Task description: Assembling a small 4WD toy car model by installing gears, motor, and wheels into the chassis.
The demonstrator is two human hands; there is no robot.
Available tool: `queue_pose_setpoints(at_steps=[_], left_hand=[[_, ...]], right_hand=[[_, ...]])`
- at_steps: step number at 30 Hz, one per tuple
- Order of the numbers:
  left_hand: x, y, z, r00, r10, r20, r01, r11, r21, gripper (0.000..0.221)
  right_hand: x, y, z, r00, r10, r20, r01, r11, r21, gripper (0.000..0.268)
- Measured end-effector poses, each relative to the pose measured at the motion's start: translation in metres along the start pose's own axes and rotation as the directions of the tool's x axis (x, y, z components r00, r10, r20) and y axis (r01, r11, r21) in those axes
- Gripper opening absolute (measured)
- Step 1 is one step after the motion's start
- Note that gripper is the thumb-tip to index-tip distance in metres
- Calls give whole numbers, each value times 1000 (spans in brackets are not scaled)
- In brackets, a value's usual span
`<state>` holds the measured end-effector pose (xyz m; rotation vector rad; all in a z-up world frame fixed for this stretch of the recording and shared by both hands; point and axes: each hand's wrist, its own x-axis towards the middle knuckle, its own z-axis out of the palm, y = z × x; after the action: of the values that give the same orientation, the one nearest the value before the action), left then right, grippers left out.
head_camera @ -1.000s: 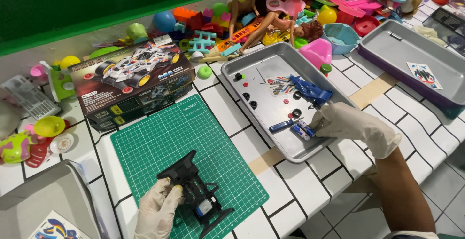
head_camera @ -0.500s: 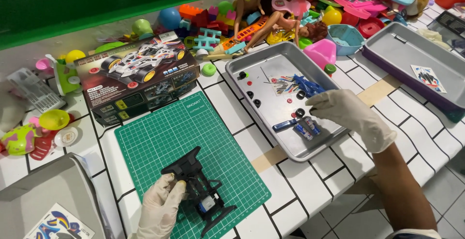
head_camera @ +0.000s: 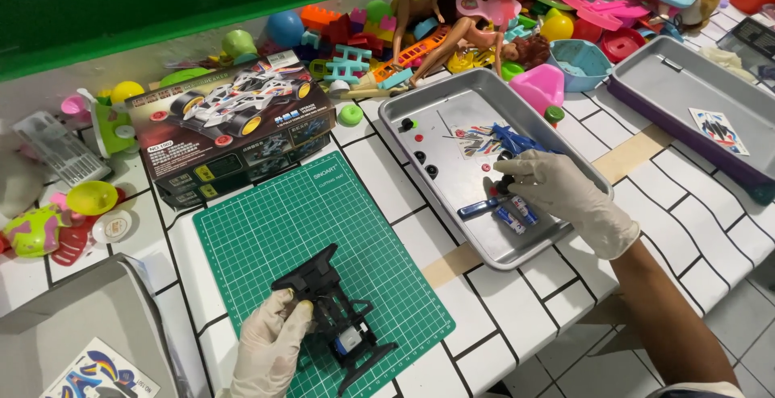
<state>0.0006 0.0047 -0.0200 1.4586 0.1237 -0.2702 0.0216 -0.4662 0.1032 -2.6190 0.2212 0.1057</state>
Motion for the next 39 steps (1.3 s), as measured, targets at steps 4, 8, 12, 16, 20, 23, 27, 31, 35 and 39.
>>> queue_pose_setpoints(at_steps=[4,8,12,16,20,23,27,31,35,39], left_hand=[[-1,3,1,1000,-8,-12,9,1000,24,20],[0,3,1,1000,1,-27,1,998,56,21],[2,-5,-1,1000,3,-13,-3,1000,-22,21],[0,-6,-2,1000,5,4,-5,999,-46,21],[-1,-1,0,999,30,34,-28,998,-59,13],[-4,9,2,998,46,51,-45,999,-19,8],[-2,0,0,999,25,39,-21,995,-102,13],[-3,5,2,1000,-3,-7,3,1000,1,9],[1,-8,-2,1000,27,-7,-26,1000,17,11],[-2,7,5,997,-79,-28,77,995,-61,22]], right_hand=[[2,14,3,991,-127,-32,127,992,2,35],[7,25,2,969,-248,-9,248,968,-40,32],[6,16,-1,983,-182,16,182,982,-48,31],[7,15,-1,986,-160,45,163,984,-67,32],[9,16,1,993,-106,48,108,993,-52,32],[1,-8,-8,996,24,86,-24,1000,-4,34],[10,11,-4,990,-89,107,98,992,-81,32],[19,26,1,971,-213,113,228,963,-147,32],[23,35,5,959,-250,138,275,938,-212,31],[30,32,3,948,-250,196,295,922,-252,30]])
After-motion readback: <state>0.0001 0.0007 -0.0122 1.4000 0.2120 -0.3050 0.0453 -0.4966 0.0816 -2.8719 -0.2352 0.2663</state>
